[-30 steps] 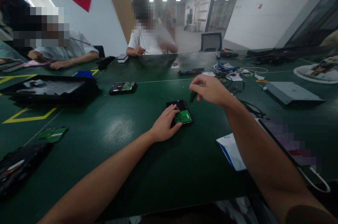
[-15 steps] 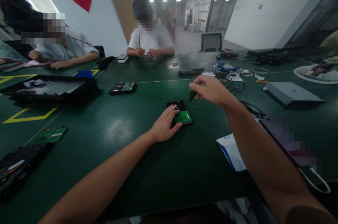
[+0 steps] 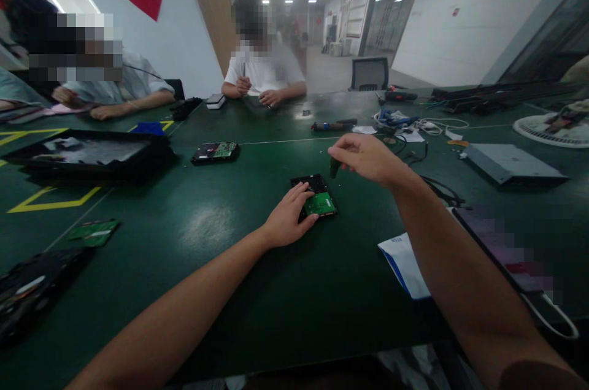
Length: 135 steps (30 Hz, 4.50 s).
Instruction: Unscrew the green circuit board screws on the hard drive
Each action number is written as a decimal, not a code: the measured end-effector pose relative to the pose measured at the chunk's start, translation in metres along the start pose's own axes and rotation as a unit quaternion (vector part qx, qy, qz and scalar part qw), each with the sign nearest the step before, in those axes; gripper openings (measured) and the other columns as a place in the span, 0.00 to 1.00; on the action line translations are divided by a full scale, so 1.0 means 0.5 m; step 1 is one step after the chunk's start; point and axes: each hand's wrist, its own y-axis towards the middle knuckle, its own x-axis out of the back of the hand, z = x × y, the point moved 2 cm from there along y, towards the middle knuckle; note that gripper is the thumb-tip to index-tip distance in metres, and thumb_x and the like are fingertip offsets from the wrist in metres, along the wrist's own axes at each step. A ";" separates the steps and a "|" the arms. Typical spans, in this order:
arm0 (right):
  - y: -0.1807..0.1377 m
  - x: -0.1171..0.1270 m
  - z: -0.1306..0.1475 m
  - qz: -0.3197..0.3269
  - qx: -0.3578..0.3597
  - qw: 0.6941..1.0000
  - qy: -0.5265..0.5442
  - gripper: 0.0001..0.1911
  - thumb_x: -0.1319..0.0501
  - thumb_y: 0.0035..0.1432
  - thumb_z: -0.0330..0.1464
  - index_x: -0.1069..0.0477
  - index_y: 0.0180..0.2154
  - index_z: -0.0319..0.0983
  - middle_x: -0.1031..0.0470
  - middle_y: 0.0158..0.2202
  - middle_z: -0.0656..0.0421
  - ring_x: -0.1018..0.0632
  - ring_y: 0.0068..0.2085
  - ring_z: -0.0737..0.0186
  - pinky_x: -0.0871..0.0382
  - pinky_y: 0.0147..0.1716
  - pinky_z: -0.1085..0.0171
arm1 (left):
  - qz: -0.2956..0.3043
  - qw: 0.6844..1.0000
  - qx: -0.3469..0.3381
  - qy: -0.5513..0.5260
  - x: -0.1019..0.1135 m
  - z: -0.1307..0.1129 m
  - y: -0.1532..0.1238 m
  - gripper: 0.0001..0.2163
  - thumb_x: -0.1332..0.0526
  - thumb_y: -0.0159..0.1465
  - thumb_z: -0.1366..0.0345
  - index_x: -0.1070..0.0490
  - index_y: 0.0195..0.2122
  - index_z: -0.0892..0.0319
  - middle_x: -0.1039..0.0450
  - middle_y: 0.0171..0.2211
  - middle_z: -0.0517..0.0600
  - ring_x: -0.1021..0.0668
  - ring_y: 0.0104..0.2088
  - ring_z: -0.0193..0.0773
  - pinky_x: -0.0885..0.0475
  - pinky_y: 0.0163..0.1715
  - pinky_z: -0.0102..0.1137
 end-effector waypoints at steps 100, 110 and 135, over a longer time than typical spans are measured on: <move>-0.006 -0.001 0.012 0.041 0.023 0.998 0.042 0.13 0.33 0.61 0.42 0.22 0.43 0.40 0.21 0.30 0.58 0.22 0.30 0.63 0.30 0.26 0.65 | -0.001 1.000 -0.006 0.004 -0.002 0.003 -0.001 0.27 0.42 0.71 0.53 0.39 0.67 0.61 0.47 0.73 0.62 0.45 0.75 0.54 0.45 0.73 0.52; -0.005 -0.002 0.008 0.043 0.023 0.998 0.029 0.12 0.34 0.63 0.41 0.22 0.44 0.41 0.20 0.32 0.57 0.21 0.30 0.61 0.25 0.29 0.61 | 0.008 1.000 0.010 0.006 0.001 0.000 -0.001 0.27 0.42 0.71 0.52 0.39 0.68 0.59 0.48 0.74 0.59 0.46 0.75 0.53 0.46 0.73 0.53; -0.007 -0.003 0.012 0.011 0.020 1.000 0.014 0.12 0.33 0.61 0.42 0.22 0.40 0.41 0.20 0.31 0.57 0.22 0.31 0.61 0.30 0.29 0.62 | -0.020 0.999 0.039 -0.007 -0.002 -0.008 0.006 0.24 0.43 0.72 0.49 0.33 0.63 0.57 0.43 0.72 0.57 0.42 0.74 0.51 0.43 0.72 0.50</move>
